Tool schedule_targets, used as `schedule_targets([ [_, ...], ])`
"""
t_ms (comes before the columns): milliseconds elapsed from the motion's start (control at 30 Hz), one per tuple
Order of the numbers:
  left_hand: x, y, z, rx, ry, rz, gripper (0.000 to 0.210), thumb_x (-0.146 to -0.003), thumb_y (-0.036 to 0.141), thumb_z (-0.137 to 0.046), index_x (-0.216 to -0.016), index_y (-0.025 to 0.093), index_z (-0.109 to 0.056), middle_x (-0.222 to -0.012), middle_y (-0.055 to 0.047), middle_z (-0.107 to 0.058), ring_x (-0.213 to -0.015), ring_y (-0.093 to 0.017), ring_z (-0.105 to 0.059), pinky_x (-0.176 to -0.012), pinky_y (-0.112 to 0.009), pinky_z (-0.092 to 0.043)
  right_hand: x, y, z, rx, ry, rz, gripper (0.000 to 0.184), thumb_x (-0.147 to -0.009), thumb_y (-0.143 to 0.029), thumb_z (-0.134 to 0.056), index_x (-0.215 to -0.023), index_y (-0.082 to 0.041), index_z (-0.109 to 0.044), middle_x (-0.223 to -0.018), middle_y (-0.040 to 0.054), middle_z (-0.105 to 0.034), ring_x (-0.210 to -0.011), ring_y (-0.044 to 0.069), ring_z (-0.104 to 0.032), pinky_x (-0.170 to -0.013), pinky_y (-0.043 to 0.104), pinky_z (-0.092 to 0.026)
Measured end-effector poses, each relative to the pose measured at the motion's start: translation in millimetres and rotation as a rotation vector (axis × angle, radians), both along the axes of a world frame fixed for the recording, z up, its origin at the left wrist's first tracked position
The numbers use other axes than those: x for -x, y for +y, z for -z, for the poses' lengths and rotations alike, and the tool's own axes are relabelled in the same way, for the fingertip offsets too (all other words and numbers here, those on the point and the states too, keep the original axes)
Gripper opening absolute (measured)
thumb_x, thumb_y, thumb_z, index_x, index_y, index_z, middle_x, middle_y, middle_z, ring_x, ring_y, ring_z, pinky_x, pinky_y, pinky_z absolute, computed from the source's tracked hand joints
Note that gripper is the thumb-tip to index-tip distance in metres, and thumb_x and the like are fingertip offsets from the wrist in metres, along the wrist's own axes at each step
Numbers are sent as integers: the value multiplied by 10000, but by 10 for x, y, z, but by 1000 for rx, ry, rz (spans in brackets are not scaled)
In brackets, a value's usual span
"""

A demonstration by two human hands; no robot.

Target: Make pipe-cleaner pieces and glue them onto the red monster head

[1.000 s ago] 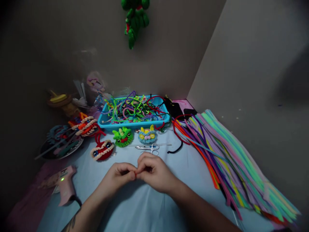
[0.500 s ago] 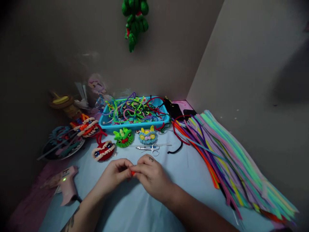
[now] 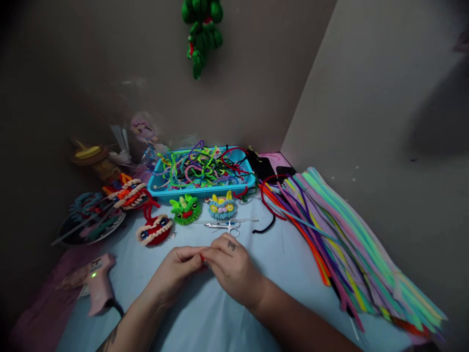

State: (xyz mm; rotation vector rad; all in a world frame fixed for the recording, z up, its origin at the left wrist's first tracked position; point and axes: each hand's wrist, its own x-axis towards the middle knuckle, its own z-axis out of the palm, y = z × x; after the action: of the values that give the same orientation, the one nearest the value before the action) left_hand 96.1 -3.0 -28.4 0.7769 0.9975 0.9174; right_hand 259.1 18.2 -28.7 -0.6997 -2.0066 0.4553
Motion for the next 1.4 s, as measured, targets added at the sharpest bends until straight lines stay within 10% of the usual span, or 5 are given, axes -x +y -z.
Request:
schedule_targets([
  [533,51,10,-128,-165,282,-67,189,-664,336,-722,-676,149,-744,-688,-54,-714,-657,-170,-594,-653,-253,-450,-32,36,-14,181,-17,-28,224,-791,-182,-647,-981,-222,-534,-819,24,-591,-770,167,-564,-659,277,-478],
  [1400,-22,-31,45,35,-159,-31,532,-456,445,-853,-852,122,-702,-635,-13,-634,-546,-85,-510,-501,-188,-384,-21,-9,-85,78,76,-146,211,-811,-57,-565,-939,-203,-649,-750,27,-636,-696,143,-568,-640,287,-485],
])
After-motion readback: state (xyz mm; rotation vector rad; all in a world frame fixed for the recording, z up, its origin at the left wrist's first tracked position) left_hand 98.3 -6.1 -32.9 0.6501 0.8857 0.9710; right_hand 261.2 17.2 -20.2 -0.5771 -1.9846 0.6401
